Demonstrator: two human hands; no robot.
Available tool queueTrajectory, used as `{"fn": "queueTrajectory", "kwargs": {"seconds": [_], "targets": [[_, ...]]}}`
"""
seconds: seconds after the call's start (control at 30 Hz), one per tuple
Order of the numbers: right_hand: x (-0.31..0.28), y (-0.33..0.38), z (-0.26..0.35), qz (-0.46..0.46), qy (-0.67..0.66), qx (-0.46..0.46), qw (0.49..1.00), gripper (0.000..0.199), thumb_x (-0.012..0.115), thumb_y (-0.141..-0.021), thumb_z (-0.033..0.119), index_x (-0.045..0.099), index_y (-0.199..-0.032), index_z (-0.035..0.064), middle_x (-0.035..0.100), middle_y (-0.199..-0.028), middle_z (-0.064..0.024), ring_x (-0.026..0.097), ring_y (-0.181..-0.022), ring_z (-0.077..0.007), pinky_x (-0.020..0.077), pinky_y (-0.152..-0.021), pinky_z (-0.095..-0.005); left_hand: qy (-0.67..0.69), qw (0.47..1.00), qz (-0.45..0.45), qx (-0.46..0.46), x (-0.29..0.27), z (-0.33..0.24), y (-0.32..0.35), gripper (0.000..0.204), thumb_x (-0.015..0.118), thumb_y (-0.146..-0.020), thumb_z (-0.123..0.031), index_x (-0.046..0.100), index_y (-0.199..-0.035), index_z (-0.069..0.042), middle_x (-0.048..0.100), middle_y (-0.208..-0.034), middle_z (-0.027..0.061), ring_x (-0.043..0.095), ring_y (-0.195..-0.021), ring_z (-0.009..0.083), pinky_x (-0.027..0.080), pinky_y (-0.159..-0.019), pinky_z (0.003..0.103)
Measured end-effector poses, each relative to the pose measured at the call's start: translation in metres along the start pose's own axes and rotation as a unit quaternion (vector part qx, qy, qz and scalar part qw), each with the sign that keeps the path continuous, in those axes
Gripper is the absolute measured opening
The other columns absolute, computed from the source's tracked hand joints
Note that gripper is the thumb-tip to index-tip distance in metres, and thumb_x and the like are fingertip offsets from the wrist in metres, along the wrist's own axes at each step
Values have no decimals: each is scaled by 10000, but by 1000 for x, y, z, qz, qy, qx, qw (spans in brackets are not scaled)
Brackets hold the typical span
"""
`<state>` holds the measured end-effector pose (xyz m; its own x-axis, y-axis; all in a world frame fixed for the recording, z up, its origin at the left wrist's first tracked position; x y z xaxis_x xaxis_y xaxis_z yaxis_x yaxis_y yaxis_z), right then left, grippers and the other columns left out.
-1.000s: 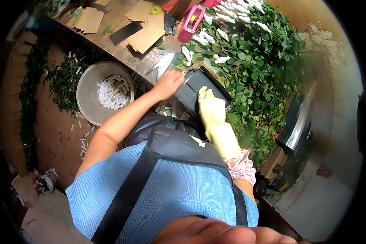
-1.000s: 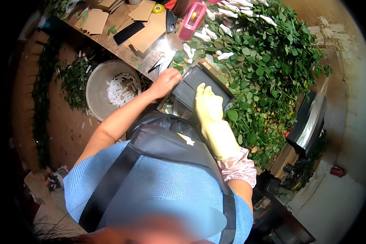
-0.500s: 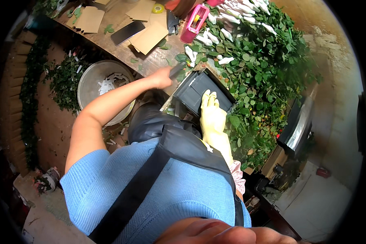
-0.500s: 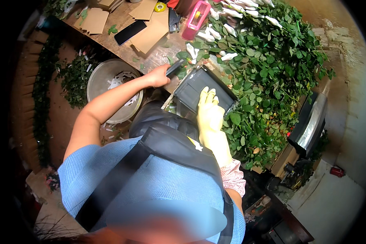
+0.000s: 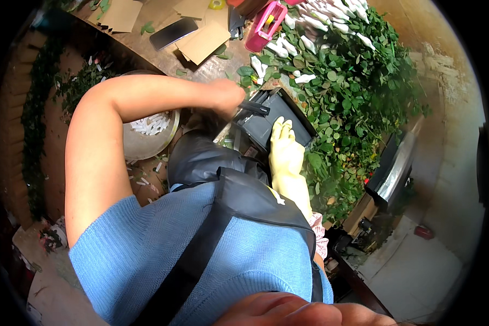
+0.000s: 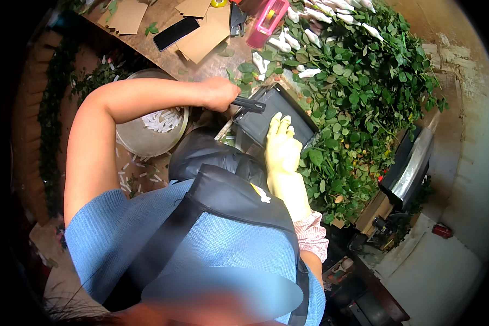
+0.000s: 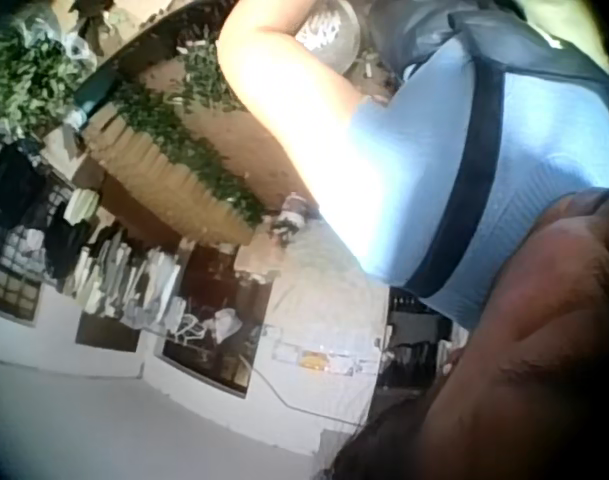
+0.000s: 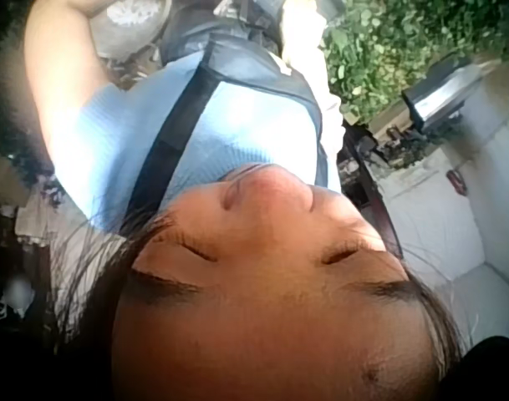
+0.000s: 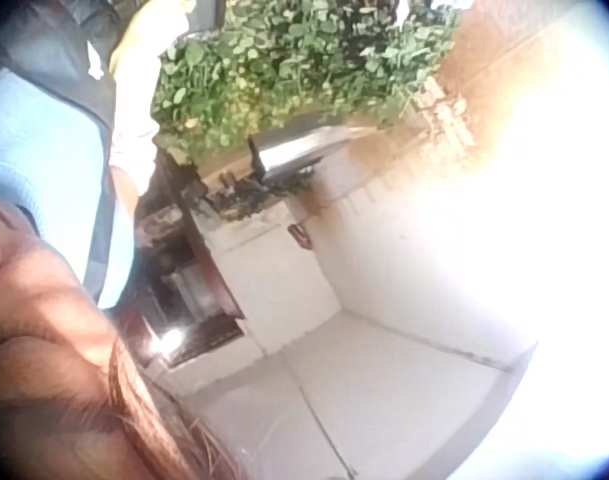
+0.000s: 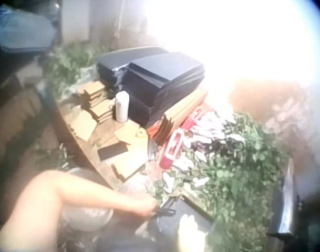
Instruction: The person places individual rosebuds into a small black specialized packaging holder. They pick up the buds from a large pile of stems and arrange them neatly in rows within the container before closing it.
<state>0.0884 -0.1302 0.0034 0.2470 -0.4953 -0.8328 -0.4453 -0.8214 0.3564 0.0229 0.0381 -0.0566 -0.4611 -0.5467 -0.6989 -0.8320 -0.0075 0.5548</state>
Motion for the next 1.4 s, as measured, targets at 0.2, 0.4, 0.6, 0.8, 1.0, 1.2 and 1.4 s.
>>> {"fn": "queueTrajectory", "kwargs": {"seconds": [0.2,0.4,0.6,0.8,1.0,1.2,1.4], "targets": [[2,2,0,15,0,7,1000,609,533,-971,99,366,-1552,29,485,-1541,-183,636,-1256,-254,630,-787,-360,262,963,58,24,10,28,3,521,743,-735,-107,566,-1218,-20,693,-1066,213,673,-1011,381,529,-836,485],[5,-8,5,20,22,-22,999,614,512,-987,111,338,-1571,33,465,-1572,-181,599,-1331,-217,609,-846,-309,-251,927,-272,65,21,3,47,214,678,-809,-176,613,-984,-71,662,-932,93,641,-940,279,473,-861,415],[5,2,2,54,36,5,998,651,508,-988,97,289,-1600,45,433,-1600,-182,590,-1352,-221,605,-832,-320,-325,831,-389,230,21,-39,62,120,591,-855,-207,602,-890,-93,643,-890,70,624,-905,248,439,-876,389],[8,0,2,53,42,11,998,650,504,-992,101,287,-1603,54,425,-1608,-173,583,-1360,-221,605,-832,-315,-248,880,-263,307,1,-20,17,137,603,-808,-198,525,-785,-88,603,-576,109,634,-516,336,461,-461,471],[6,0,1,57,29,19,998,653,503,-995,118,283,-1608,69,425,-1612,-159,586,-1356,-208,607,-831,-316,-288,738,-378,479,-19,-2,5,102,590,-829,-188,544,-872,-107,586,-799,59,623,-818,261,502,-860,416],[7,0,1,61,19,33,997,678,527,-983,137,278,-1610,74,427,-1613,-148,579,-1362,-200,609,-827,-324,-308,788,-484,224,-42,26,-58,108,590,-840,-176,559,-917,-106,585,-885,48,594,-895,226,477,-871,353],[3,2,0,50,13,32,998,686,547,-975,152,288,-1605,76,441,-1599,-142,586,-1348,-213,609,-828,-326,-238,911,-269,202,-43,26,-107,86,580,-873,-198,575,-925,-130,590,-819,54,641,-811,265,509,-780,386]]}}
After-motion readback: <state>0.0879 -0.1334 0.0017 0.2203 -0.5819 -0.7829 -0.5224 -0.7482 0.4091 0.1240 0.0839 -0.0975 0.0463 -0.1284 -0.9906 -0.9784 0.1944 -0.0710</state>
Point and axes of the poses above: each hand's wrist, its own y-axis away from the middle knuckle, its own x-axis out of the palm, z = x × y, the point moved 8 cm from there along -y, towards the middle knuckle
